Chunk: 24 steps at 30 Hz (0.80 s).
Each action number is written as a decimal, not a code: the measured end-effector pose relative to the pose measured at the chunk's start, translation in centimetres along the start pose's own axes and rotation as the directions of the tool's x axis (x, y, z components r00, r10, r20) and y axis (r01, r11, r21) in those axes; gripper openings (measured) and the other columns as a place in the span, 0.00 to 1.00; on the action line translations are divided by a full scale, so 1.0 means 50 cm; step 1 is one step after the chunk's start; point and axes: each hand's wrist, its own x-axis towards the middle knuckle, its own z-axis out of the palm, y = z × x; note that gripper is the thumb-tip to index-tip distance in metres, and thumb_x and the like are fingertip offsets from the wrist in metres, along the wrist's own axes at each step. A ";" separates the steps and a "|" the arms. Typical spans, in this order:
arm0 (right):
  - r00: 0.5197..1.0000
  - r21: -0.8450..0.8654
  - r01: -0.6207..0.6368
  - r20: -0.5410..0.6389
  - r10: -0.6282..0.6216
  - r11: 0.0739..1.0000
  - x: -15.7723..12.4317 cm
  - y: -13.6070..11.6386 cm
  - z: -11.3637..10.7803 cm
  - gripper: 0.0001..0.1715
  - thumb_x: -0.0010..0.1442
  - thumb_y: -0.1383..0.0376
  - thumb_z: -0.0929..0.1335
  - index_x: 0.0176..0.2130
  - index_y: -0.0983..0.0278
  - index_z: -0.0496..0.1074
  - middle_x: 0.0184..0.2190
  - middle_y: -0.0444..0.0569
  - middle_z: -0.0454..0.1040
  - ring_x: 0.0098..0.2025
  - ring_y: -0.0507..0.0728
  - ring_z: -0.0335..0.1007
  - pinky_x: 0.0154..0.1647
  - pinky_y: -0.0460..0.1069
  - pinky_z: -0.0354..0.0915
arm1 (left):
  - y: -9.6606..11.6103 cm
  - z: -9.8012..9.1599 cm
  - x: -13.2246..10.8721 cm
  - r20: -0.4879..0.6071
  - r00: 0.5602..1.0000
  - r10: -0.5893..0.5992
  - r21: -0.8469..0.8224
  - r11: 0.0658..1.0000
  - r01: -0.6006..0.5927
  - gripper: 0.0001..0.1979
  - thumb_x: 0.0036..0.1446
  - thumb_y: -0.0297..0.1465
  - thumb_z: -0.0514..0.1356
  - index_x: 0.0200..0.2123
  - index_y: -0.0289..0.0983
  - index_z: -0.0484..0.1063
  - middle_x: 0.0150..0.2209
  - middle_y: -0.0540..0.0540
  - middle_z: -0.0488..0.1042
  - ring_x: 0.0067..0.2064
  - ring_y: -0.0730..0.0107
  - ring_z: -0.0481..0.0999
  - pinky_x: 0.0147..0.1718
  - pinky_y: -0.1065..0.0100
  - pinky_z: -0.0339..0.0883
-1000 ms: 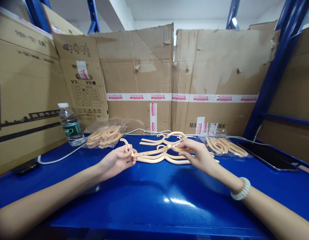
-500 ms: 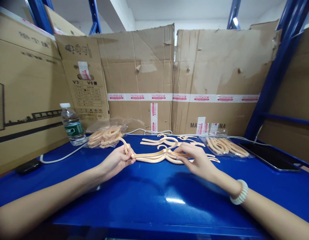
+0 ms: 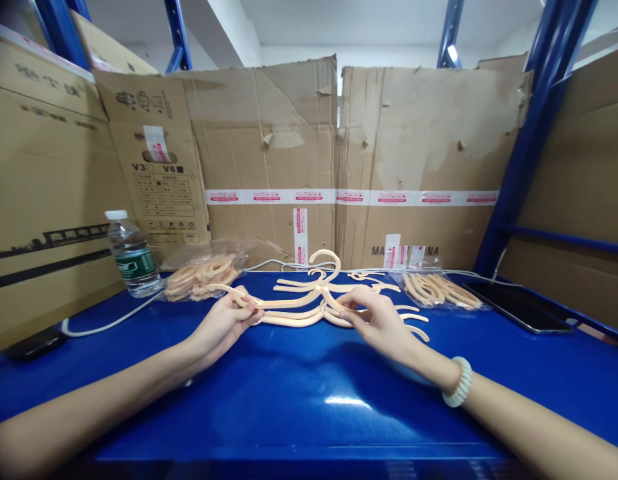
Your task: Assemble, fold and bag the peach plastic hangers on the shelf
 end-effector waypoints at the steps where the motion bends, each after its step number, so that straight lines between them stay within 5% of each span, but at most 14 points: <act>1: 1.000 0.000 -0.006 -0.018 0.006 1.000 0.001 -0.002 0.000 0.12 0.62 0.58 0.65 0.37 0.63 0.74 0.34 0.50 0.76 0.36 0.56 0.72 0.35 0.50 0.71 | 0.000 0.001 0.000 -0.002 1.000 0.009 -0.016 1.000 -0.009 0.12 0.52 0.14 0.58 0.22 0.32 0.64 0.25 0.51 0.71 0.29 0.77 0.75 0.36 0.73 0.74; 9: 0.992 0.033 -0.076 -0.098 0.079 0.997 0.007 -0.003 -0.008 0.14 0.61 0.56 0.66 0.41 0.63 0.72 0.34 0.51 0.76 0.35 0.56 0.72 0.28 0.47 0.71 | 0.009 0.008 -0.009 0.028 0.999 -0.046 0.012 0.999 0.046 0.09 0.51 0.19 0.63 0.24 0.33 0.66 0.31 0.47 0.74 0.36 0.69 0.79 0.39 0.72 0.72; 11: 0.989 0.033 -0.085 -0.122 0.088 0.996 0.009 0.003 -0.016 0.15 0.60 0.56 0.66 0.41 0.64 0.71 0.34 0.51 0.75 0.35 0.56 0.72 0.27 0.47 0.71 | 0.006 0.013 -0.021 0.087 0.990 -0.113 0.151 0.984 0.099 0.07 0.53 0.25 0.63 0.26 0.34 0.67 0.32 0.45 0.75 0.34 0.67 0.78 0.37 0.68 0.73; 13: 0.988 0.044 -0.094 -0.116 0.098 0.995 0.012 0.009 -0.026 0.16 0.60 0.55 0.66 0.42 0.64 0.70 0.33 0.51 0.74 0.34 0.56 0.71 0.27 0.47 0.70 | 0.002 0.019 -0.040 0.236 0.966 -0.105 0.399 0.917 0.002 0.07 0.54 0.30 0.62 0.27 0.35 0.68 0.32 0.43 0.75 0.34 0.63 0.77 0.35 0.65 0.72; 15: 0.992 0.047 -0.102 -0.070 0.105 0.994 0.014 0.012 -0.034 0.16 0.60 0.55 0.65 0.43 0.64 0.69 0.32 0.50 0.73 0.32 0.55 0.70 0.27 0.47 0.70 | -0.001 0.026 -0.066 0.498 0.867 0.006 0.605 0.714 -0.352 0.04 0.56 0.29 0.60 0.29 0.36 0.71 0.33 0.42 0.75 0.37 0.61 0.76 0.37 0.62 0.71; 17: 0.994 0.020 -0.106 0.018 0.105 0.994 0.014 0.011 -0.036 0.14 0.60 0.57 0.66 0.42 0.64 0.69 0.31 0.49 0.73 0.31 0.54 0.70 0.26 0.47 0.69 | 0.000 0.031 -0.090 0.784 0.620 0.032 0.557 0.407 -0.724 0.07 0.58 0.26 0.55 0.36 0.37 0.73 0.40 0.40 0.75 0.45 0.57 0.73 0.47 0.59 0.66; 19: 0.987 -0.010 -0.103 0.121 0.104 0.995 0.013 0.006 -0.031 0.11 0.60 0.59 0.66 0.39 0.64 0.70 0.30 0.49 0.73 0.30 0.54 0.70 0.27 0.47 0.69 | 0.003 0.033 -0.107 0.903 0.430 -0.022 0.426 0.184 -0.886 0.12 0.60 0.24 0.51 0.41 0.38 0.73 0.44 0.39 0.74 0.51 0.55 0.69 0.52 0.58 0.62; 21: 0.971 -0.033 -0.096 0.215 0.101 0.995 0.011 0.002 -0.024 0.08 0.59 0.62 0.65 0.35 0.65 0.70 0.30 0.48 0.73 0.31 0.54 0.70 0.28 0.47 0.68 | 0.006 0.033 -0.112 0.922 0.386 -0.032 0.388 0.075 -0.919 0.14 0.61 0.24 0.50 0.44 0.39 0.72 0.47 0.39 0.74 0.54 0.54 0.68 0.53 0.57 0.60; 24: 0.945 -0.097 -0.083 0.310 0.110 0.992 0.007 0.001 -0.017 0.05 0.56 0.66 0.65 0.33 0.65 0.70 0.29 0.48 0.73 0.30 0.53 0.70 0.29 0.47 0.66 | 0.007 0.030 -0.107 0.901 0.432 -0.017 0.433 0.050 -0.900 0.13 0.60 0.26 0.52 0.46 0.39 0.71 0.49 0.39 0.73 0.53 0.53 0.68 0.53 0.57 0.60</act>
